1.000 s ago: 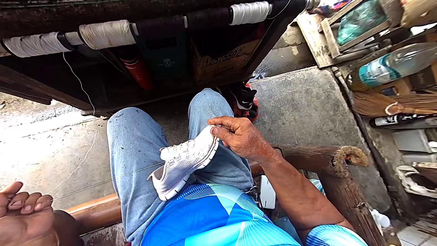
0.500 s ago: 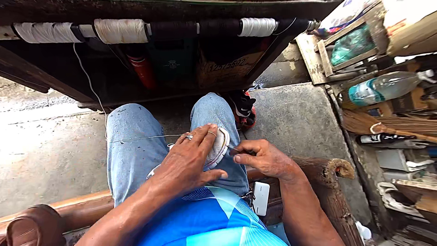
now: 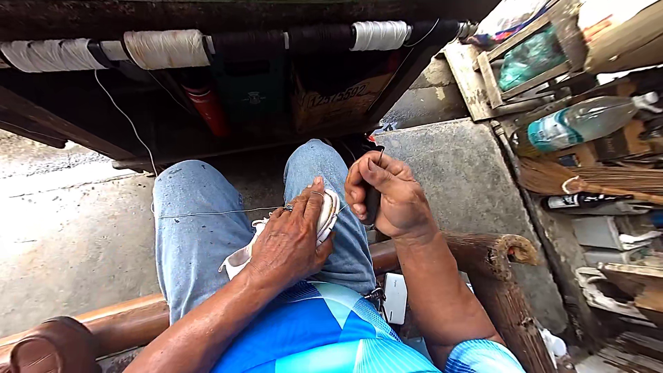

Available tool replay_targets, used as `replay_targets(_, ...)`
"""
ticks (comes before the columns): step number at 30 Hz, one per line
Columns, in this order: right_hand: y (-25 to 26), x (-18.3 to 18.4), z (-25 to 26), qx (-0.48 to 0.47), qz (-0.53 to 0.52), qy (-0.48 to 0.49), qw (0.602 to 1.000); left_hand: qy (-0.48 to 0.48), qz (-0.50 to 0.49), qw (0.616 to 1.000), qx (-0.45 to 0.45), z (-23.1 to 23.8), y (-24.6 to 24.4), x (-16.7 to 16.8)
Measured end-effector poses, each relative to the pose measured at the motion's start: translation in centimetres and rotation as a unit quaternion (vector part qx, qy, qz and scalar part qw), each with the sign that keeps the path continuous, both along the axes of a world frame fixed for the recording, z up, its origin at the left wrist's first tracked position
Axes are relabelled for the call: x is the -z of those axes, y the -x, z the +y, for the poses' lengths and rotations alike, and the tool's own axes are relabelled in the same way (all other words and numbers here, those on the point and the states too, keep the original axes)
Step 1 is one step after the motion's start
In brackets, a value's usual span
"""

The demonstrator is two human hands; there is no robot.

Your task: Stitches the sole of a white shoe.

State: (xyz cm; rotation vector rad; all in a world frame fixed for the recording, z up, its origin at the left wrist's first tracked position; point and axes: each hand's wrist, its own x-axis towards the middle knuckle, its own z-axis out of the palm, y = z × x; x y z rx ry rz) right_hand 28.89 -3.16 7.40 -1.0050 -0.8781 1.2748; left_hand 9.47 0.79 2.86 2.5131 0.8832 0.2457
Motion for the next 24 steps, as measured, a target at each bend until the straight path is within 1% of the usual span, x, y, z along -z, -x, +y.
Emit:
replay_targets(6, -0.5, -0.7, 1.8, 0.030, 0.005, 0.095, 0.995, -0.002, 0.007, 1.000, 0.031, 0.0, 0.2, 0.3)
replay_targets(10, -1.5, -0.4, 3.0, 0.049, 0.003, 0.101, 0.994, 0.014, 0.002, 0.999, 0.037, 0.3, 0.1, 0.6)
replay_targets(13, -1.1, -0.2, 2.6, 0.055, 0.005, 0.090, 0.994, 0.013, -0.008, 0.999, 0.032, 0.3, 0.4, 0.9)
replay_targets(15, -0.7, 0.2, 1.5, 0.056, -0.031, 0.053, 0.997, 0.031, -0.021, 0.999, 0.024, 0.7, 0.7, 0.9)
replay_targets(16, -0.7, 0.5, 0.8, 0.052, -0.070, 0.026, 0.996, 0.052, -0.029, 0.998, 0.020, 0.9, 1.0, 0.7)
replay_targets(18, -0.8, 1.5, -0.1, 0.043, -0.187, -0.010, 0.981, 0.124, -0.071, 0.990, 0.011, 1.5, 1.8, 0.1)
replay_targets(19, -0.8, 2.0, -0.5, 0.032, -0.238, -0.015, 0.971, 0.175, -0.108, 0.979, 0.005, 1.9, 2.4, -0.2)
replay_targets(20, -0.7, 2.5, -0.7, 0.019, -0.274, -0.013, 0.961, 0.235, -0.156, 0.960, 0.002, 2.4, 3.2, -0.7)
replay_targets(21, -0.5, 2.9, -0.8, 0.006, -0.299, 0.000, 0.954, 0.288, -0.219, 0.932, 0.002, 3.0, 4.1, -1.2)
replay_targets(23, -0.1, 3.3, -0.9, 0.004, -0.312, 0.023, 0.950, 0.362, -0.351, 0.863, -0.013, 4.3, 6.4, -1.8)
replay_targets(24, 0.1, 3.2, -0.9, 0.008, -0.317, 0.029, 0.948, 0.389, -0.410, 0.825, -0.035, 5.1, 8.0, -1.8)
